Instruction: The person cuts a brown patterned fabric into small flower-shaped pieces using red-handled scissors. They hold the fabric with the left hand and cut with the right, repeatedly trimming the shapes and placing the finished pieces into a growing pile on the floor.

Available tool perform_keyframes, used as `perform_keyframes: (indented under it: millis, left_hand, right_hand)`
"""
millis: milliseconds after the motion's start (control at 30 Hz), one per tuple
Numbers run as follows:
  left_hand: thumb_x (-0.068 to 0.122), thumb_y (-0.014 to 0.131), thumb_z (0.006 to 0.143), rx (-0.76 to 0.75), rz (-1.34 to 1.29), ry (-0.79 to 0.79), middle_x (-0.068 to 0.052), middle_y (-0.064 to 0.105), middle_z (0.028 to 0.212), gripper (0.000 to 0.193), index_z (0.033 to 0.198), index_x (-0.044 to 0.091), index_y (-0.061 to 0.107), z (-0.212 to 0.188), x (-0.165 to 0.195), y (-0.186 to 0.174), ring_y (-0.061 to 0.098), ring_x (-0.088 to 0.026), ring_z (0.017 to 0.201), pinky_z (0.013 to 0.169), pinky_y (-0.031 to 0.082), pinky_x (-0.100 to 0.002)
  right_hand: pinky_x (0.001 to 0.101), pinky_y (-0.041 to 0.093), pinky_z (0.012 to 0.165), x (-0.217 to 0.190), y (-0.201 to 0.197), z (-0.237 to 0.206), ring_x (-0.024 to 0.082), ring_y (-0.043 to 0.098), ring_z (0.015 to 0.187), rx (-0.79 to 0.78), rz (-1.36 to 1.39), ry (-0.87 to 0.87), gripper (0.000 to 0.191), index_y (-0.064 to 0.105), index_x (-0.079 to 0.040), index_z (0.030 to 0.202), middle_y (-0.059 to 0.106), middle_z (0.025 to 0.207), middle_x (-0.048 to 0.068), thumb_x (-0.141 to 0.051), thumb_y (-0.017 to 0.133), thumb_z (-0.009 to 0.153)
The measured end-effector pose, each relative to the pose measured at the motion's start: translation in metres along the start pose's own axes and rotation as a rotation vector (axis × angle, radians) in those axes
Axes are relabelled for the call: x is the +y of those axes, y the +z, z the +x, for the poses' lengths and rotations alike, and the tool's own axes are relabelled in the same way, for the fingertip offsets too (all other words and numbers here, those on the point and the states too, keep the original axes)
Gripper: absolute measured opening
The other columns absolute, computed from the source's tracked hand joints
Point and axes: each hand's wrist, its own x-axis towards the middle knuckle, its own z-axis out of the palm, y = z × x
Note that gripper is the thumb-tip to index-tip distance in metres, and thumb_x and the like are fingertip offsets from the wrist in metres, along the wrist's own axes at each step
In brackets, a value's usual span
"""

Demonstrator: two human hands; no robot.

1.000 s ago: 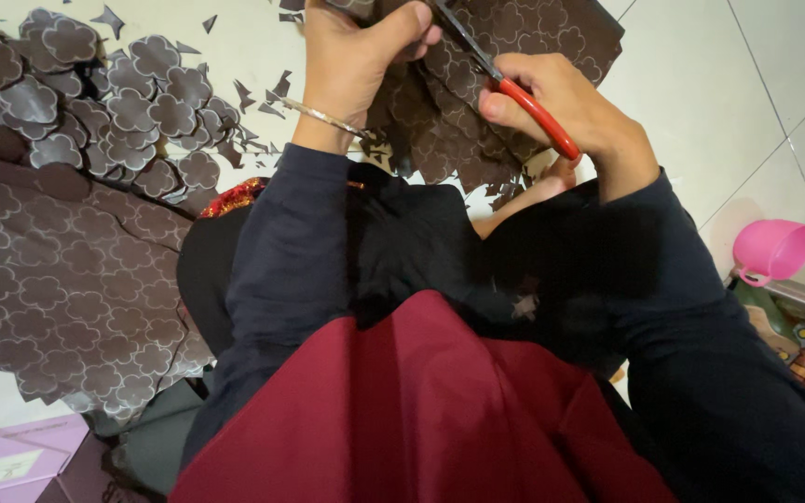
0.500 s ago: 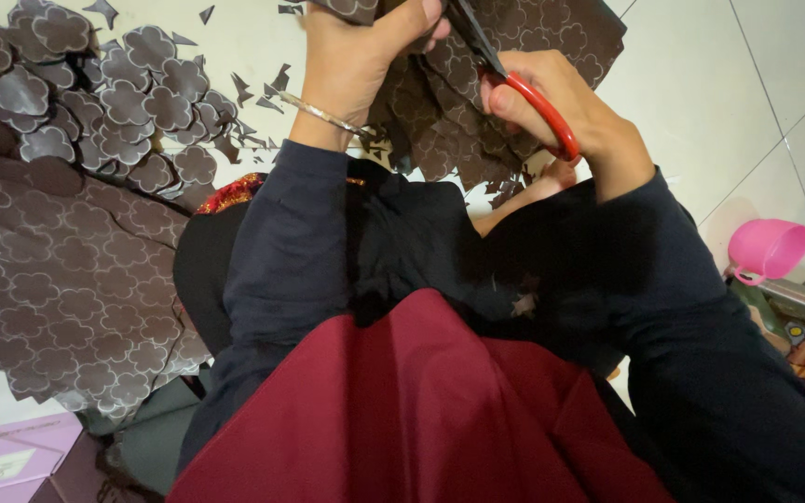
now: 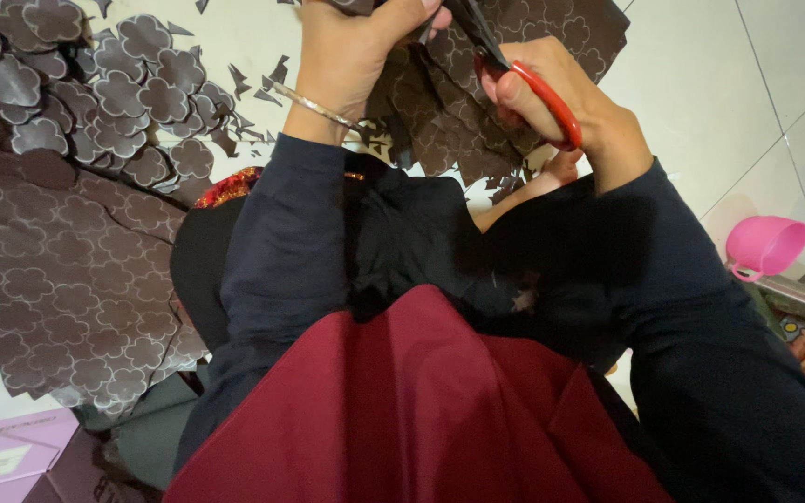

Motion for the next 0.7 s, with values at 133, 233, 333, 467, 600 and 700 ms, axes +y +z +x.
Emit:
perform_keyframes:
  millis: [133, 233, 333, 467, 600, 700]
  left_hand:
    - [0.003, 0.073, 0.104, -0.032, 0.006, 0.007, -0.010, 0.079, 0.097, 0.007, 0.105, -0.003, 0.075, 0.002, -0.003, -0.004, 0.079, -0.019, 0.090, 0.084, 0.066, -0.030]
    - [0.004, 0.072, 0.104, -0.041, 0.018, -0.013, -0.010, 0.079, 0.098, 0.008, 0.106, -0.003, 0.075, 0.002, -0.003, -0.007, 0.079, -0.018, 0.090, 0.085, 0.066, -0.030]
    - [0.005, 0.070, 0.107, -0.074, 0.027, 0.003, -0.010, 0.078, 0.099, 0.009, 0.107, -0.002, 0.075, 0.001, -0.001, -0.008, 0.078, -0.017, 0.091, 0.084, 0.065, -0.029]
    - [0.006, 0.070, 0.107, -0.079, 0.006, -0.008, -0.009, 0.078, 0.099, 0.008, 0.107, -0.001, 0.074, 0.000, 0.002, -0.009, 0.077, -0.017, 0.091, 0.084, 0.065, -0.028]
    - [0.006, 0.070, 0.107, -0.102, 0.018, -0.047, -0.009, 0.078, 0.099, 0.009, 0.107, -0.001, 0.075, -0.001, 0.003, -0.008, 0.076, -0.016, 0.090, 0.084, 0.063, -0.028]
    - [0.006, 0.070, 0.107, -0.107, 0.010, -0.056, -0.009, 0.077, 0.098, 0.009, 0.106, -0.002, 0.075, 0.000, 0.002, -0.009, 0.075, -0.016, 0.089, 0.084, 0.063, -0.028]
  right_hand:
    - [0.0281, 0.043, 0.054, 0.000, -0.001, -0.002, 0.014, 0.052, 0.059, -0.002, 0.037, 0.020, 0.087, 0.046, -0.008, 0.078, 0.047, 0.065, 0.002, -0.094, 0.035, 0.087]
    - [0.0265, 0.042, 0.053, 0.001, -0.002, -0.002, 0.012, 0.052, 0.058, 0.004, 0.036, 0.018, 0.087, 0.047, -0.009, 0.077, 0.046, 0.064, 0.000, -0.095, 0.035, 0.087]
    - [0.0247, 0.044, 0.051, 0.003, -0.002, 0.000, 0.010, 0.054, 0.056, 0.012, 0.021, 0.000, 0.087, 0.048, -0.010, 0.076, 0.047, 0.063, -0.001, -0.095, 0.036, 0.086]
    - [0.0247, 0.044, 0.053, 0.005, -0.004, -0.001, 0.010, 0.053, 0.057, 0.007, 0.049, -0.007, 0.085, 0.048, -0.009, 0.077, 0.048, 0.065, -0.001, -0.093, 0.041, 0.088]
    - [0.0254, 0.043, 0.052, 0.008, -0.005, -0.003, 0.011, 0.052, 0.056, 0.008, 0.052, 0.020, 0.084, 0.048, -0.009, 0.075, 0.047, 0.063, 0.000, -0.092, 0.044, 0.087]
    - [0.0248, 0.045, 0.053, 0.011, -0.006, -0.003, 0.010, 0.054, 0.056, 0.007, 0.058, 0.004, 0.084, 0.050, -0.009, 0.076, 0.048, 0.064, -0.001, -0.093, 0.044, 0.087]
